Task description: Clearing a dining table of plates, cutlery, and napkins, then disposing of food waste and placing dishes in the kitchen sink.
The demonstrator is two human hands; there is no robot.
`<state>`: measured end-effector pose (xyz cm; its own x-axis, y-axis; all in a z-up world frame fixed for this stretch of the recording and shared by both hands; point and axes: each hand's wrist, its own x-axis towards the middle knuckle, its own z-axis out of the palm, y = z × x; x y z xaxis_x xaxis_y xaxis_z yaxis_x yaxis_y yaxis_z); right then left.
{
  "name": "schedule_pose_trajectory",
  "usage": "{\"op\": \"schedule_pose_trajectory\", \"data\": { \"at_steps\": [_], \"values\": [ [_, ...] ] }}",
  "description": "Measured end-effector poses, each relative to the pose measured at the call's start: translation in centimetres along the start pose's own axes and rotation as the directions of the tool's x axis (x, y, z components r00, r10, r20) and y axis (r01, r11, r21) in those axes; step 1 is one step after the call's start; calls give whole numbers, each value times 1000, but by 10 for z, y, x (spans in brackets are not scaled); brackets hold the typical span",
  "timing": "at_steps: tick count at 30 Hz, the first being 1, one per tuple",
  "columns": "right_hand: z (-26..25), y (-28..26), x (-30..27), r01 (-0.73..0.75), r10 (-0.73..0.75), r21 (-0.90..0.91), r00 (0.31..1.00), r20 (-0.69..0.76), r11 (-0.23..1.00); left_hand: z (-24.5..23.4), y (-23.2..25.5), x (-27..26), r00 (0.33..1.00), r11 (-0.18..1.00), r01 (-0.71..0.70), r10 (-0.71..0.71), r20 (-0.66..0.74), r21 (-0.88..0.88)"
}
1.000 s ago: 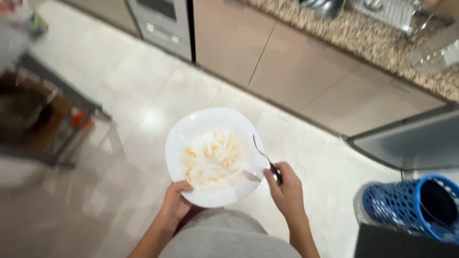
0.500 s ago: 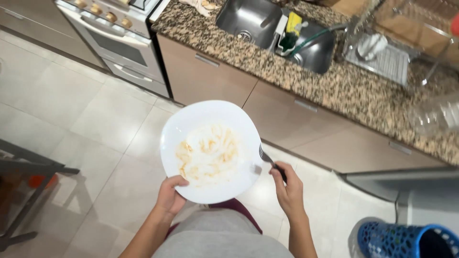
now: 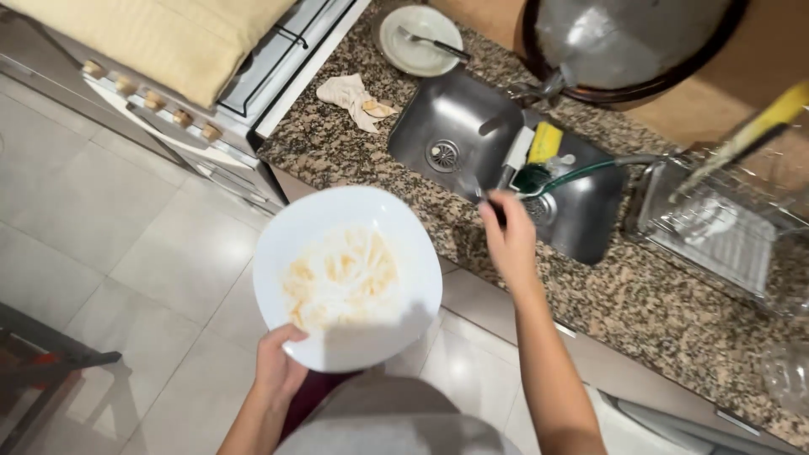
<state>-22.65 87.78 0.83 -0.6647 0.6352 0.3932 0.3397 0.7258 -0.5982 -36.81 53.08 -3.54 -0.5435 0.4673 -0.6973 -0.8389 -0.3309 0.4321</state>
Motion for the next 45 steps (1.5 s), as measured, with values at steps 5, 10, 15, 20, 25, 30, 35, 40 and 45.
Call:
{"op": "schedule_pose_trajectory", "data": {
  "at_steps": [5, 10, 15, 20, 25, 30, 35, 40, 45],
  "values": [
    [56, 49, 134, 38, -33, -71, 997, 66, 997, 24, 40, 94, 999, 1000, 2, -1, 41, -24],
    [120, 104, 248, -119, 128, -126, 989, 70, 985, 95, 102, 137, 997, 997, 83, -83, -6, -8],
    [182, 159, 324, -268, 340, -358, 927, 157, 895, 97, 113, 196, 997, 990, 72, -75, 20, 118],
    [227, 197, 371, -275, 380, -450, 911, 160, 849, 51, 82, 255, 998, 995, 62, -62, -7, 79],
    [247, 209, 394, -121, 205, -387, 961, 184, 914, 51, 66, 269, 997, 998, 64, -64, 37, -2],
    [245, 198, 401, -76, 186, -486, 966, 181, 871, 75, 61, 273, 992, 989, 126, -124, -34, 71],
    [189, 148, 344, -227, 300, -273, 917, 264, 935, 160, 74, 269, 988, 968, 156, -150, -45, 199],
    [125, 122, 230, -210, 212, -31, 954, 211, 977, 248, 65, 280, 962, 919, 254, -273, 23, 300],
    [70, 91, 147, -644, 604, 138, 758, 245, 752, 301, 35, 307, 925, 827, 206, -339, 171, 523]
  ]
}}
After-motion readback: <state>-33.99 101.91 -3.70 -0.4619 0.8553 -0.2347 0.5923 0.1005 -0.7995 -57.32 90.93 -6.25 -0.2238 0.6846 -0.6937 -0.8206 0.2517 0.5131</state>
